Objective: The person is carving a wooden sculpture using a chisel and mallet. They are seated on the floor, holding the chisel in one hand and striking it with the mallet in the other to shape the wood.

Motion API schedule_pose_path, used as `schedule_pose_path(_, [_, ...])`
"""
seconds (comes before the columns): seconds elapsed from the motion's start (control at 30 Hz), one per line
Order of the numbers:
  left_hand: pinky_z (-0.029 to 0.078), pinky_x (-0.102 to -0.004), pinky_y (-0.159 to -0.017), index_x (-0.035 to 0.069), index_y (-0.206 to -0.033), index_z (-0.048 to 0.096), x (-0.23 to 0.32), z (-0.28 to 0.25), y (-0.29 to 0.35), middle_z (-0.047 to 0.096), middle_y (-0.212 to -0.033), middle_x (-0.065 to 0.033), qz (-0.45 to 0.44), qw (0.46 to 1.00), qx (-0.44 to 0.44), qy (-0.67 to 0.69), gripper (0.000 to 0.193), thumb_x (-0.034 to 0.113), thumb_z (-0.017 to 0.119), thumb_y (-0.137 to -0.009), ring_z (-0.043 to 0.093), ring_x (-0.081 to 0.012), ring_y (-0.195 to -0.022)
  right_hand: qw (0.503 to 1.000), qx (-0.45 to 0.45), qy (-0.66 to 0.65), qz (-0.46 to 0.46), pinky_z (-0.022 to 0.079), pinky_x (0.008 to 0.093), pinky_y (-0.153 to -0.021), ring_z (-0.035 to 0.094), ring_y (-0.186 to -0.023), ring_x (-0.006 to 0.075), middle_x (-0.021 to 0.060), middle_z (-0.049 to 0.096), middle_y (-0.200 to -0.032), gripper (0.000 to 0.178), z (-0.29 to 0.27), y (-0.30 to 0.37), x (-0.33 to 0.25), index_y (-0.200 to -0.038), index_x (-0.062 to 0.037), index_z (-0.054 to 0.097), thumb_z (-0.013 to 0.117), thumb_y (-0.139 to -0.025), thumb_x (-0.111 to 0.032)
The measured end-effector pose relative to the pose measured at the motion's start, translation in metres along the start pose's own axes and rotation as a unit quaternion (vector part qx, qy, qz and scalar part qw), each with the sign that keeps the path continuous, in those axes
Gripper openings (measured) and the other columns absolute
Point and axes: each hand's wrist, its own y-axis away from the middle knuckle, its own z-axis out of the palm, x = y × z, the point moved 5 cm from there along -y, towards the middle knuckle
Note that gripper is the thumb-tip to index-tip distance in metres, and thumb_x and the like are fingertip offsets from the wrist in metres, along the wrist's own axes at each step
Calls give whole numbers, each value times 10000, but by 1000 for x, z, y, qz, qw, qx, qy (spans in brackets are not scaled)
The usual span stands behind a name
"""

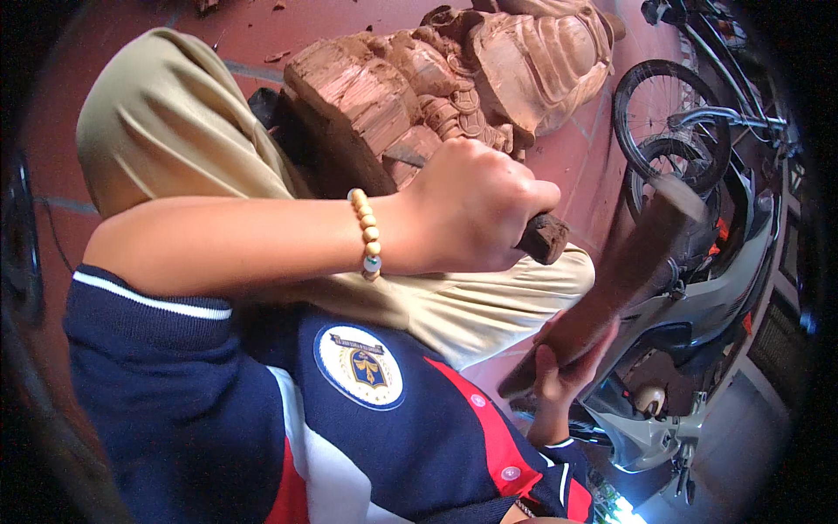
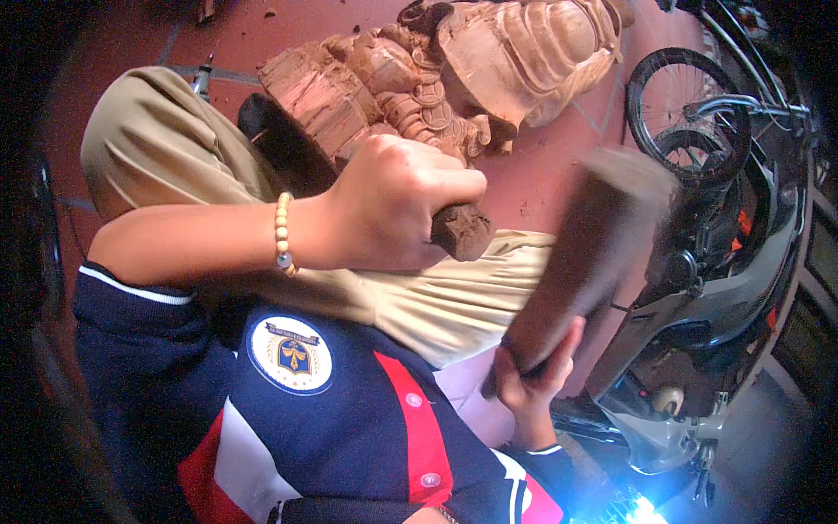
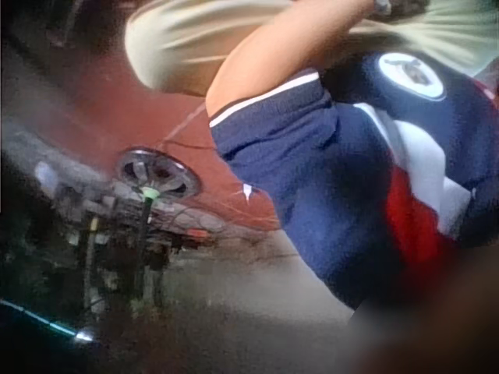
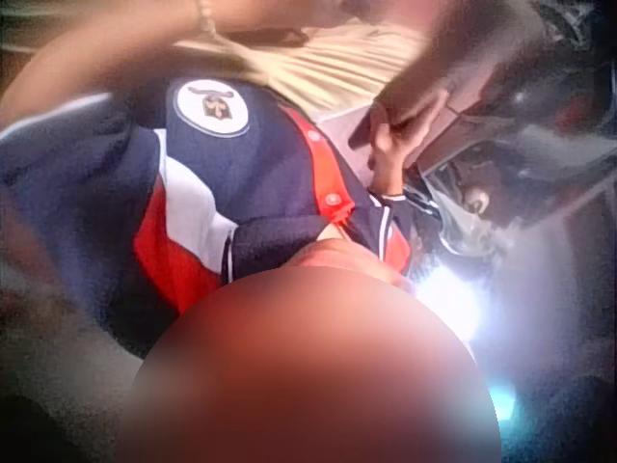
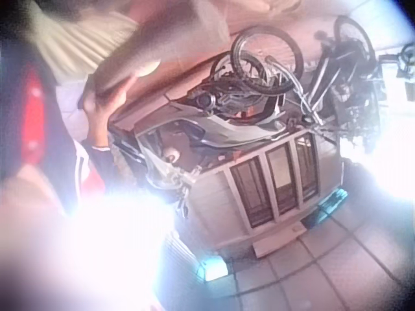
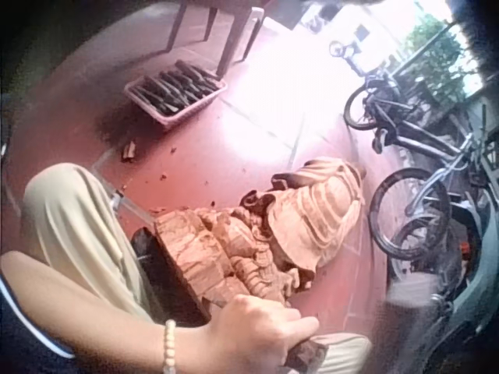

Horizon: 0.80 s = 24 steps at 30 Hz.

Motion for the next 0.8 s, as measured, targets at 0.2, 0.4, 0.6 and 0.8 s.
schedule_pose_path(0.2, [420, -343, -467, 83, -643, 458, 8, 15, 7, 485, -541, -57, 92, 993, -72, -31, 126, 149, 545, -581, 545, -224, -542, 957, 16, -283, -62, 436, 316, -606, 470, -682, 222, 146, 450, -830, 439, 22, 3, -14, -993, -34, 388, 615, -623, -106])
schedule_pose_path(0.4, [442, -352, -462, 89, -593, 500, 33, 20, 25, 543, -517, -52, 242, 961, -90, -102, 142, 208, 502, -670, 588, -211, -518, 954, 64, -288, -57, 446, 298, -565, 490, -666, 217, 161, 459, -836, 458, 26, 10, -2, -996, -25, 392, 629, -610, -94])
schedule_pose_path(0.6, [410, -330, -453, 102, -629, 483, 4, 12, 7, 465, -524, -26, 81, 995, -36, -45, 144, 142, 571, -522, 534, -201, -519, 949, 54, -310, -6, 447, 303, -561, 497, -681, 227, 185, 468, -859, 612, 28, 19, 6, -1116, -52, 292, 638, -612, -75])
schedule_pose_path(0.8, [426, -333, -487, 100, -663, 504, -5, 3, 2, 497, -574, -43, 67, 995, -9, -71, 251, 155, 618, -447, 546, -223, -556, 956, 22, -292, 18, 443, 329, -592, 493, -709, 234, 191, 472, -859, 738, 32, 12, -3, -1218, -59, 218, 622, -601, -31])
